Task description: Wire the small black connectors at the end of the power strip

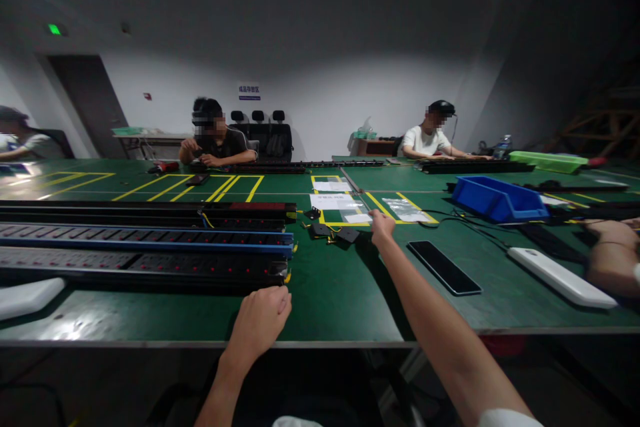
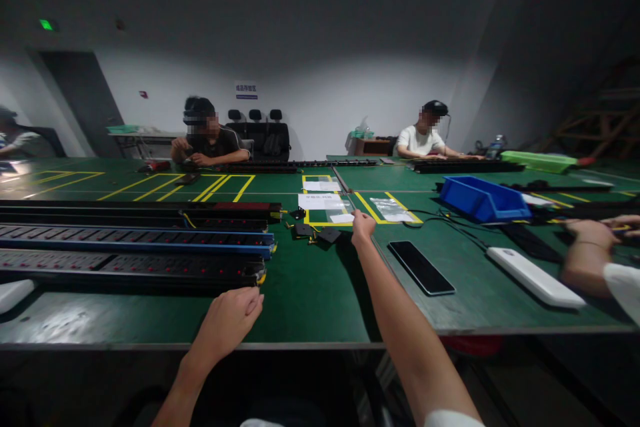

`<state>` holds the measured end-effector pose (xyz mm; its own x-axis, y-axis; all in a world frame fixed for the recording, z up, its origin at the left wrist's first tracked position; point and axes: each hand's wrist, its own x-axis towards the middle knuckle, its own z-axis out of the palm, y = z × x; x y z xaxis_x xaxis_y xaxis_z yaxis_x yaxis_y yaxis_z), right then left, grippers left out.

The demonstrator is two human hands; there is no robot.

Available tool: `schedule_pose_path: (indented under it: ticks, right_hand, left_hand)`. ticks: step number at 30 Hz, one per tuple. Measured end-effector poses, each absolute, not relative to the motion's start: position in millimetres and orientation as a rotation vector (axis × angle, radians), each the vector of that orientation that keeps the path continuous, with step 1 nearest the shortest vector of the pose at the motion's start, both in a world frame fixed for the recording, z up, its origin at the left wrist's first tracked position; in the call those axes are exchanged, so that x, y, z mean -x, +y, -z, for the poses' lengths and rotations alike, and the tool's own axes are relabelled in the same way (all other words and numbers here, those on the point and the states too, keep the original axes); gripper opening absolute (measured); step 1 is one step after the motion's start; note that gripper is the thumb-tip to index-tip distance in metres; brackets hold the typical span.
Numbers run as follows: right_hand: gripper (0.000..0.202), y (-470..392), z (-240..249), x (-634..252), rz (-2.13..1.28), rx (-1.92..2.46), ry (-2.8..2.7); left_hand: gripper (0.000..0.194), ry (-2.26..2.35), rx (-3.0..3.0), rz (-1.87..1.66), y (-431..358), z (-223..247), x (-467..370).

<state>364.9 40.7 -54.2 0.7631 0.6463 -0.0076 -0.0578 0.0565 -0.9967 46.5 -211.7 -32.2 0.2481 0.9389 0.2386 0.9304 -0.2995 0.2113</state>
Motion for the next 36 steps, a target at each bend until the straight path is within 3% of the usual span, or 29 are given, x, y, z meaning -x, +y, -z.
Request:
schedule_pose_path:
  ticks: [36]
  right_hand:
    - [0.017,38.3,54.0,-363.7,-0.589,1.444,-0.550]
  left_hand:
    - [0.031,1.857,-2.428,-0.473,-212.9,28.3,-48.2]
